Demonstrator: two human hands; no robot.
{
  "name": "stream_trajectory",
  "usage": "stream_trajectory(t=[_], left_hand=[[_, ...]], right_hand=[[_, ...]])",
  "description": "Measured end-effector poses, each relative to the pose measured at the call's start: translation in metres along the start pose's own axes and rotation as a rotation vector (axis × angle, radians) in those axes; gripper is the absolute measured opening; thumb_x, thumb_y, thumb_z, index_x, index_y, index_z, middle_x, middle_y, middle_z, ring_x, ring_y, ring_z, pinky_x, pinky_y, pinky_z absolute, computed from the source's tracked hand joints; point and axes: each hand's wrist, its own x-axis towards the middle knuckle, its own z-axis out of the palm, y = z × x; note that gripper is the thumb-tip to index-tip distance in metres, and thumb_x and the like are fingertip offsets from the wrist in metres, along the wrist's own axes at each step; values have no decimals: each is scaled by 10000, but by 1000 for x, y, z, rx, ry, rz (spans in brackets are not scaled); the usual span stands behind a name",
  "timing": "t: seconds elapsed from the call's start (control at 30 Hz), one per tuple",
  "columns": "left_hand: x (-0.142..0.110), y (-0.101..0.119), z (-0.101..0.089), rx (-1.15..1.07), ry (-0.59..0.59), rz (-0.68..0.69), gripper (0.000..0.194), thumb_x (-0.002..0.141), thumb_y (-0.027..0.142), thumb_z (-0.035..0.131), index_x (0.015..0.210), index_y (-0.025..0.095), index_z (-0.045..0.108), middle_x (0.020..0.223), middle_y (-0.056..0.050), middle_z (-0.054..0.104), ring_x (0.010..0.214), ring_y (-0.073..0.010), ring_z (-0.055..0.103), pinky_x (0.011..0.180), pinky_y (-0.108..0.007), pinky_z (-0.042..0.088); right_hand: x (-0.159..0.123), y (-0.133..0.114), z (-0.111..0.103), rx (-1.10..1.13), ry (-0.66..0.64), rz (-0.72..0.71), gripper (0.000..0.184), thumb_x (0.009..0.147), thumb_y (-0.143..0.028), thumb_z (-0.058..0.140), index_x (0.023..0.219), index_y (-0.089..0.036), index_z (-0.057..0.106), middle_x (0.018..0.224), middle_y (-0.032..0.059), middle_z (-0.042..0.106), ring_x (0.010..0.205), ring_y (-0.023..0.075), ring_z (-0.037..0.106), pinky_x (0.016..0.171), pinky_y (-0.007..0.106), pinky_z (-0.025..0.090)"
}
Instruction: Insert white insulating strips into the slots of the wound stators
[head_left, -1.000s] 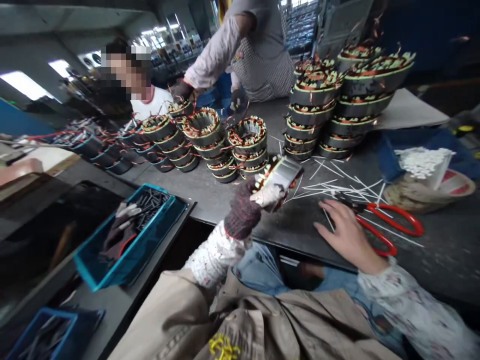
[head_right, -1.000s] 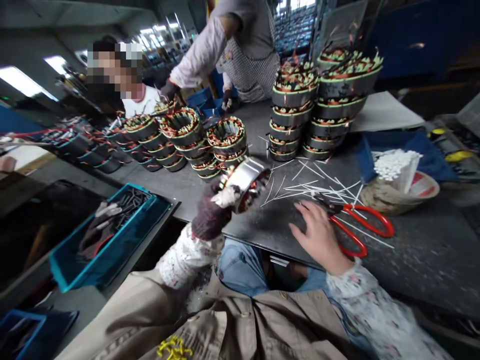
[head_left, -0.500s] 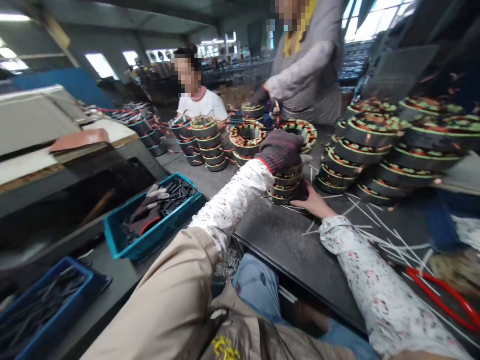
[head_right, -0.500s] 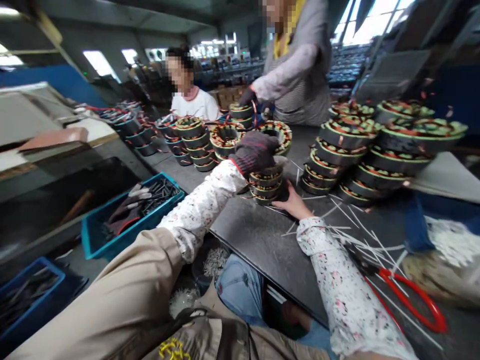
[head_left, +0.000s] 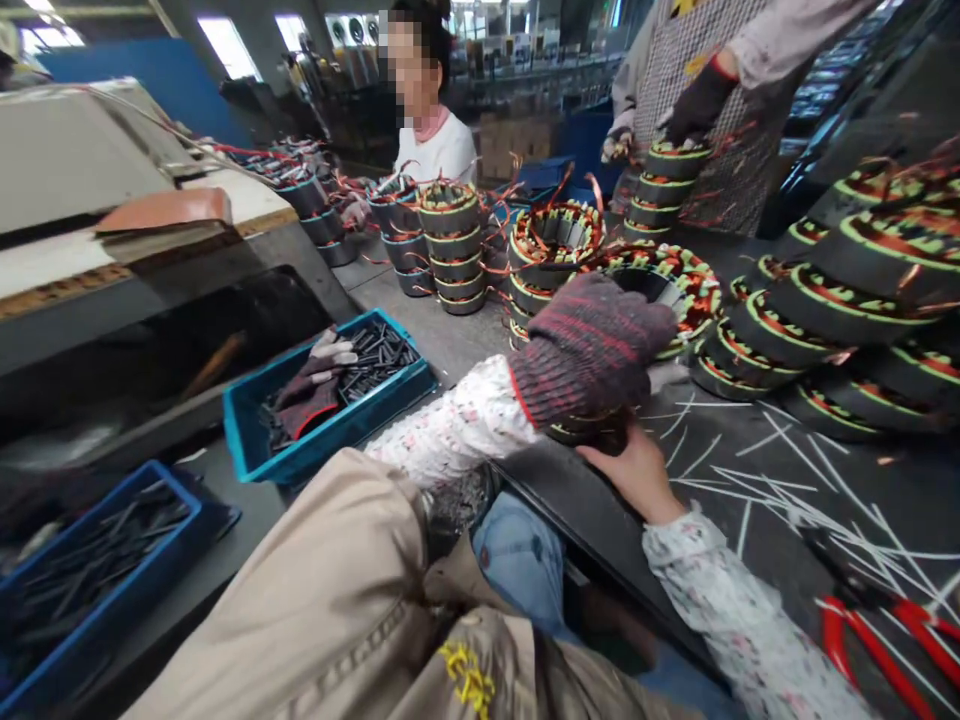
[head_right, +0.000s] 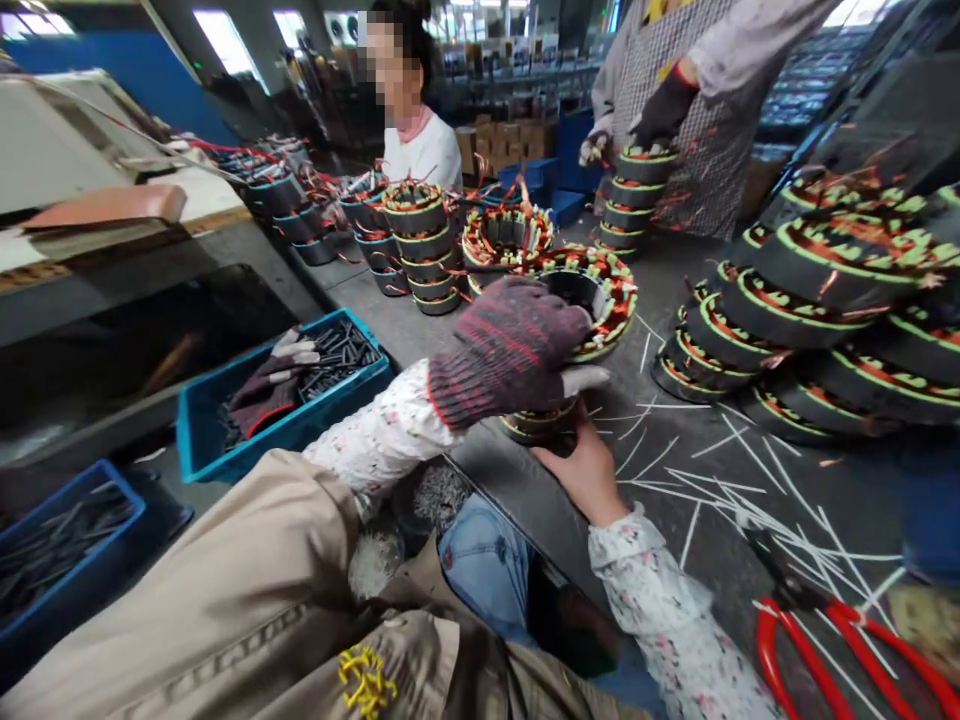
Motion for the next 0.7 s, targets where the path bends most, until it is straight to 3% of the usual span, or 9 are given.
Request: stream_trajectory(t=[0.17,0.33,0.5,0.6,0.7], left_hand=[[-27,-21,-18,107,-113,-84,569,938,710,563,1026,171,724,967,-126,736,994,-336,701,894,-504,528],[-46,-69,-18,113,-51,-143,623,897,786,548,940,186,709,830,-87,680,894,-274,650,893,-469,521],[-50,-107,-15,206,1,-155,649,850,827,520,851,213,729,790,-96,666,824,-304,635,772,-497,520],[-49,-119,-15,182,-24,-242,608,875,789,495,996,251,752,941,-74,732,953,-322,639,883,-542,513],[-59,-124,-17,71,13,-293,604,877,779,503,1228,334,711,1260,34,729,1203,-364,600,1104,-622,426]], right_hand=[[-2,-23,35,16,-74,-87,873,741,-422,777,1538,-215,485,1454,156,653,1284,387,668,1059,563,570],[22,-45,73,69,-163,-146,914,776,-287,785,1597,-194,394,1567,158,547,1416,364,567,1171,553,489],[43,-74,105,13,-204,-141,908,842,-251,751,1627,-128,312,1561,203,536,1407,350,566,1188,511,460],[48,-86,110,-72,-231,-174,944,849,-258,767,1636,-84,276,1561,227,522,1441,348,521,1197,488,434],[49,-70,86,-106,-270,-171,846,751,-243,869,1516,-154,519,1558,159,551,1513,356,420,1276,514,304]])
